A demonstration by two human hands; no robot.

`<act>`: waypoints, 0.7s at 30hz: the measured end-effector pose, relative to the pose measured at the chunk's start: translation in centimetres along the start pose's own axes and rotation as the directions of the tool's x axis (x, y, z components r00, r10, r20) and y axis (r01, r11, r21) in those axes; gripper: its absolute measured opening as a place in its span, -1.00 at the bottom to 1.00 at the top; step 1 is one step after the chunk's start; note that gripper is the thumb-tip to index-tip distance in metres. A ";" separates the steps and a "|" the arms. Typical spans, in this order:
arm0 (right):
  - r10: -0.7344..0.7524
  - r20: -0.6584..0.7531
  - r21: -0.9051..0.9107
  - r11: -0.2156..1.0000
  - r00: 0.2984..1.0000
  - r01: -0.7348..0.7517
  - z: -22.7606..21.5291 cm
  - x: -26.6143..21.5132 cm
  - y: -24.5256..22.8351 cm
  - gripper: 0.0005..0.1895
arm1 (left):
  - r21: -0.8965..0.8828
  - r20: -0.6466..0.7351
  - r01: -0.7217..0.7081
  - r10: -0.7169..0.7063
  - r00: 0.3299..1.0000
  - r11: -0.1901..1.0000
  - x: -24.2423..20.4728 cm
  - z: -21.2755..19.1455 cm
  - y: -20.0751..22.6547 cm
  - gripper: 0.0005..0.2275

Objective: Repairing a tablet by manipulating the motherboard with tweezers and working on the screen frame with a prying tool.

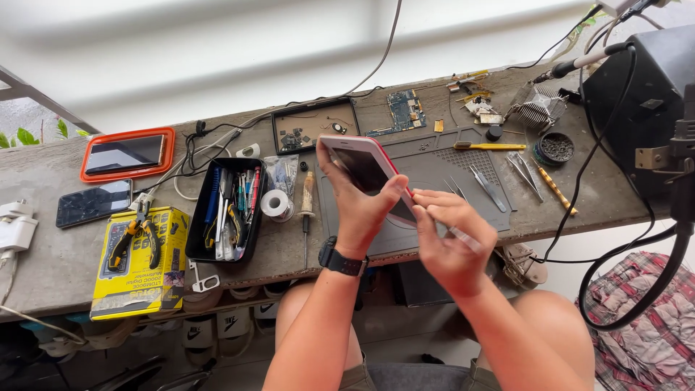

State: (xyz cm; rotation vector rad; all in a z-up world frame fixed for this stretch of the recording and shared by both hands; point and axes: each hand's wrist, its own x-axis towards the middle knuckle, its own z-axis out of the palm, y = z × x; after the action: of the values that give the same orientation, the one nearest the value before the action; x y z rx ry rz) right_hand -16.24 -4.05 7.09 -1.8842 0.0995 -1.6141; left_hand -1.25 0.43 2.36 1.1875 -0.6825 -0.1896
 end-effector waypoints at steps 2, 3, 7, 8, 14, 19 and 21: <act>-0.203 -0.010 -0.142 0.970 0.979 0.199 0.7 0.3 -0.1 -0.83 | 0.015 -0.068 0.001 0.000 0.998 1.000 -0.2 0.5 0.2 0.34; -0.206 -0.025 -0.153 0.968 0.978 0.200 0.9 0.3 0.0 -0.84 | 0.009 -0.103 0.006 -0.005 0.995 1.000 -0.3 0.7 0.5 0.35; -0.060 -0.018 -0.066 0.996 0.998 0.059 0.7 0.9 -0.2 -0.80 | -0.026 -0.102 0.030 -0.033 0.994 0.999 0.4 0.2 0.9 0.32; -0.063 -0.014 -0.065 0.996 0.998 0.062 0.8 0.7 0.0 -0.80 | -0.028 -0.105 0.029 -0.032 0.994 0.999 0.4 -0.1 0.9 0.32; -0.154 0.018 -0.051 0.987 0.988 0.155 1.4 1.1 -1.0 -0.83 | -0.223 -0.003 0.099 -0.103 0.995 0.970 0.3 0.1 1.1 0.17; -0.148 -0.006 -0.009 0.989 0.989 0.148 1.6 0.7 -0.9 -0.83 | -0.290 0.041 0.152 -0.147 0.988 0.945 -0.3 0.4 0.3 0.13; -0.006 -0.009 0.064 0.998 1.000 0.006 1.6 0.6 -1.1 -0.82 | -0.297 0.048 0.127 -0.118 0.992 0.946 0.0 0.1 -0.5 0.13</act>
State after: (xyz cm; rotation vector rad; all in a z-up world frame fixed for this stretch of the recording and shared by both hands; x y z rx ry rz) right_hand -14.97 -2.81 8.13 -1.8302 0.0451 -1.6106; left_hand -1.22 0.16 1.90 0.9364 -0.5819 -0.4025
